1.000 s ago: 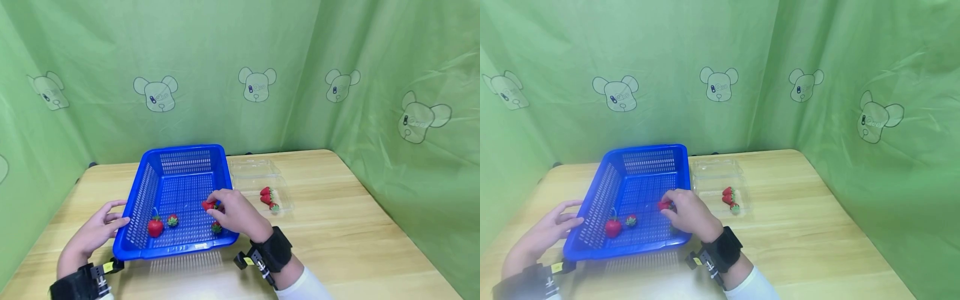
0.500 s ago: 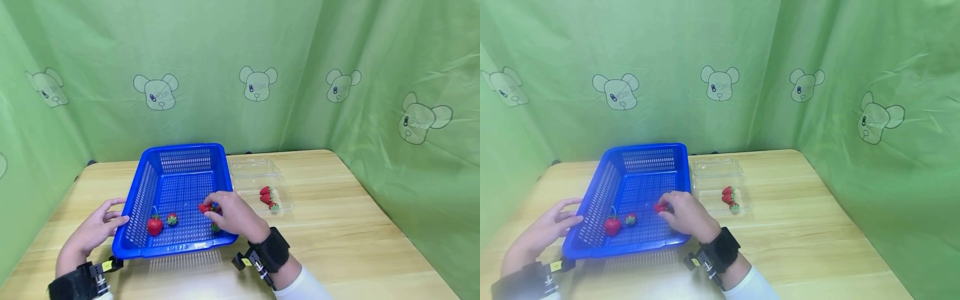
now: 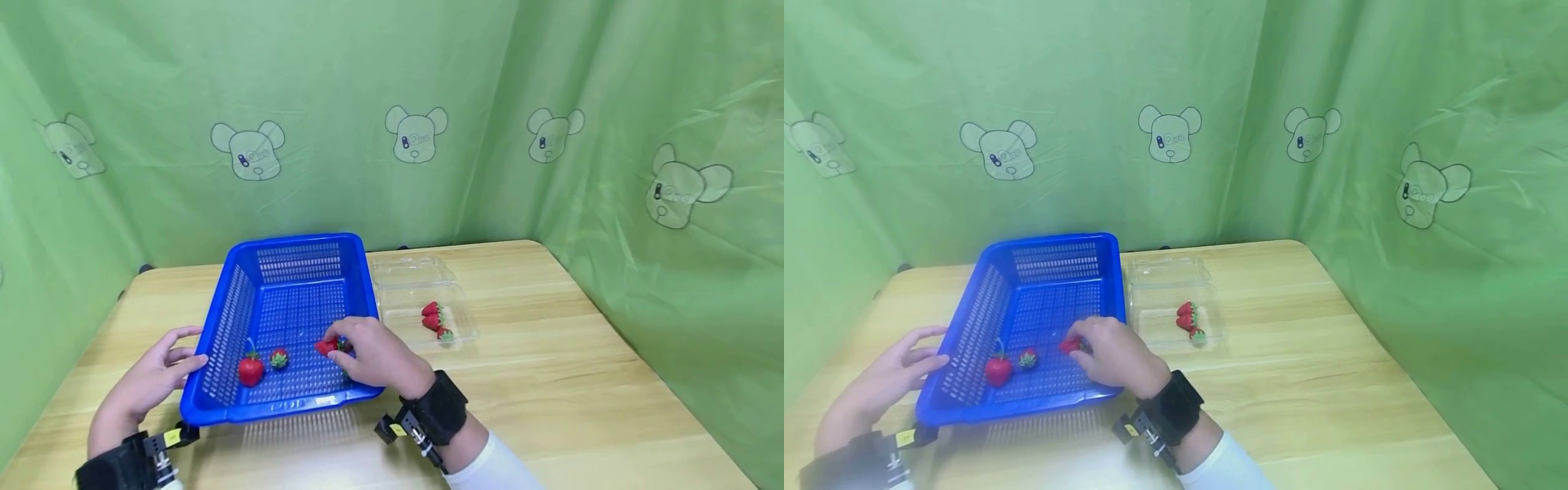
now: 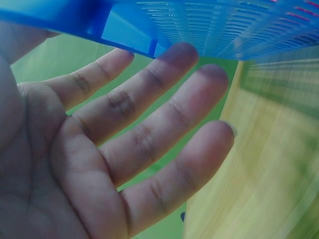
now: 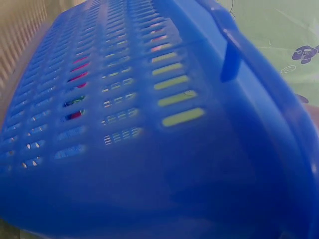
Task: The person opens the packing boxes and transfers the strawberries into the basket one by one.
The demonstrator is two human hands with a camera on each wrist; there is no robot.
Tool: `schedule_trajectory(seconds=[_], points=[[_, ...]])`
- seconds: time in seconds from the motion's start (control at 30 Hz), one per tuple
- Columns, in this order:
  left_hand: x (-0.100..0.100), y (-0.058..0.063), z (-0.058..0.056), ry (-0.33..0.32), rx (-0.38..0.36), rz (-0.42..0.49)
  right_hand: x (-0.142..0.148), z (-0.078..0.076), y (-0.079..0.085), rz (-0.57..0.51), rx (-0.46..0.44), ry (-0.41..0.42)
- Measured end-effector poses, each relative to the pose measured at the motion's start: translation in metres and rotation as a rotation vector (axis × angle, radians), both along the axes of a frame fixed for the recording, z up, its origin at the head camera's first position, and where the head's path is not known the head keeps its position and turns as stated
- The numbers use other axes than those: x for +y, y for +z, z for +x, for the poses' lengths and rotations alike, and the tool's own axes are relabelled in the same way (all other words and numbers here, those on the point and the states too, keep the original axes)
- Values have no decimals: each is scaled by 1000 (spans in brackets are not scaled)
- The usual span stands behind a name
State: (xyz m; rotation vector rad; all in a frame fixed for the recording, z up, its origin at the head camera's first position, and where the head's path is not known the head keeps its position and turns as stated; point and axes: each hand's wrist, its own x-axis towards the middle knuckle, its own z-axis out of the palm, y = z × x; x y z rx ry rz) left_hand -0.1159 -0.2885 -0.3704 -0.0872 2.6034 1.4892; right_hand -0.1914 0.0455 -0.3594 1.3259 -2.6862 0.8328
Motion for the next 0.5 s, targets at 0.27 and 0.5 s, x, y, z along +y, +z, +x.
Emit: schedule_trajectory(seconds=[0.27, 0.5], points=[[0, -2, 0, -1, 5, -9, -1, 0, 0, -2, 20, 7], [0, -1, 0, 1, -1, 0, 1, 0, 1, -35, 8, 4]])
